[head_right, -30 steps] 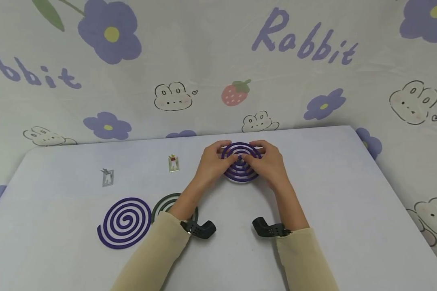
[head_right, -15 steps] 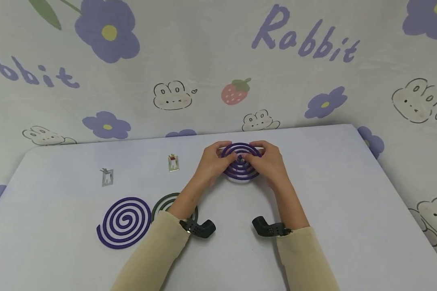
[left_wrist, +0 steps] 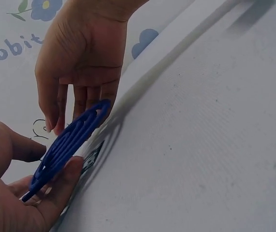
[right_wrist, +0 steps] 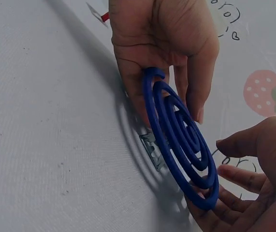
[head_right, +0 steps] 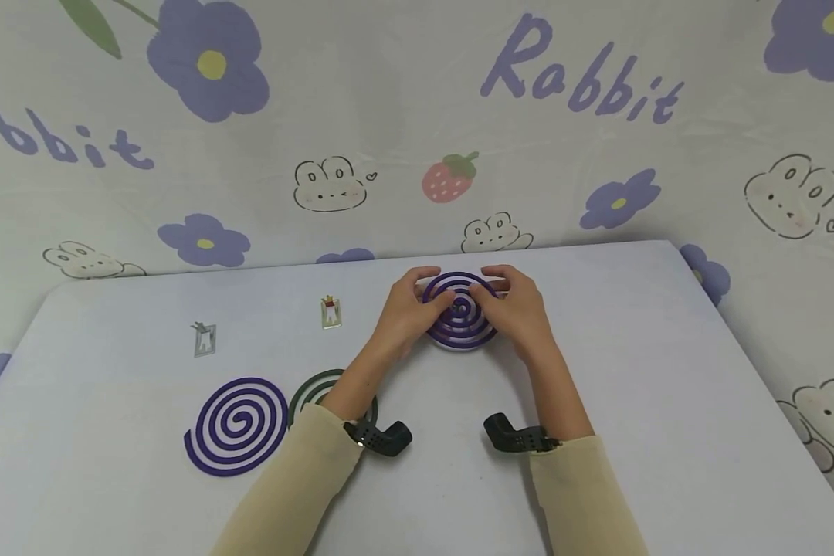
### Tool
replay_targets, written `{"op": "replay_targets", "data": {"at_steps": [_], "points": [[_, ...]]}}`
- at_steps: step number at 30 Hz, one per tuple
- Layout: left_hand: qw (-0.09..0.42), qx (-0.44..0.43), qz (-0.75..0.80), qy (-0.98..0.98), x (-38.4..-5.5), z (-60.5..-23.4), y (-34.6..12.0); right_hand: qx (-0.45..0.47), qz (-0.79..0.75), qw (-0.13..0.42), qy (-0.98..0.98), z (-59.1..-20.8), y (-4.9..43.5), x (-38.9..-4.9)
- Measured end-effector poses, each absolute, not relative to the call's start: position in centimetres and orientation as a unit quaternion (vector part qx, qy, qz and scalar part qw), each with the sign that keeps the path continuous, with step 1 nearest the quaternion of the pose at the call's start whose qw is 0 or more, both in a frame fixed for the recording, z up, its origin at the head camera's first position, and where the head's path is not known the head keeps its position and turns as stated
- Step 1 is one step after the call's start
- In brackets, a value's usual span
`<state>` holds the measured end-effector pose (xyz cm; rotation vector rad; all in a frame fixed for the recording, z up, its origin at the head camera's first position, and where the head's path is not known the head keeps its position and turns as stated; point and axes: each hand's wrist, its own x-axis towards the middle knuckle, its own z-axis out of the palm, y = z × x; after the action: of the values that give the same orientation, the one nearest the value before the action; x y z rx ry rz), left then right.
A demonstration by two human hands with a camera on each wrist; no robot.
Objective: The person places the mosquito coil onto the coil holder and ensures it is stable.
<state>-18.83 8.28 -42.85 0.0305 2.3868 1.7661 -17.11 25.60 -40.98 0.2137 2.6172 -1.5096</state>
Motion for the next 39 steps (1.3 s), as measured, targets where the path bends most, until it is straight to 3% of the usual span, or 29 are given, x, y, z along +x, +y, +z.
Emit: {"op": "replay_targets", "data": {"at_steps": [13,23,39], "points": [[0.105,0.017,0.586,0.803,-18.7,-43.1,8.1,0.054,-0.498,0.057,0.864,-41.4,25.6,-17.2],[0.078,0.004,0.588,0.805,-18.7,-43.1,8.4,0.069,-0.507,0.062,0.857,-41.4,24.9,-17.2],[0.084,-0.004,0.596,0.799,-18.7,-43.2,8.7,0.077,-0.519,0.074,0.848,-41.5,25.0,-17.1]]}}
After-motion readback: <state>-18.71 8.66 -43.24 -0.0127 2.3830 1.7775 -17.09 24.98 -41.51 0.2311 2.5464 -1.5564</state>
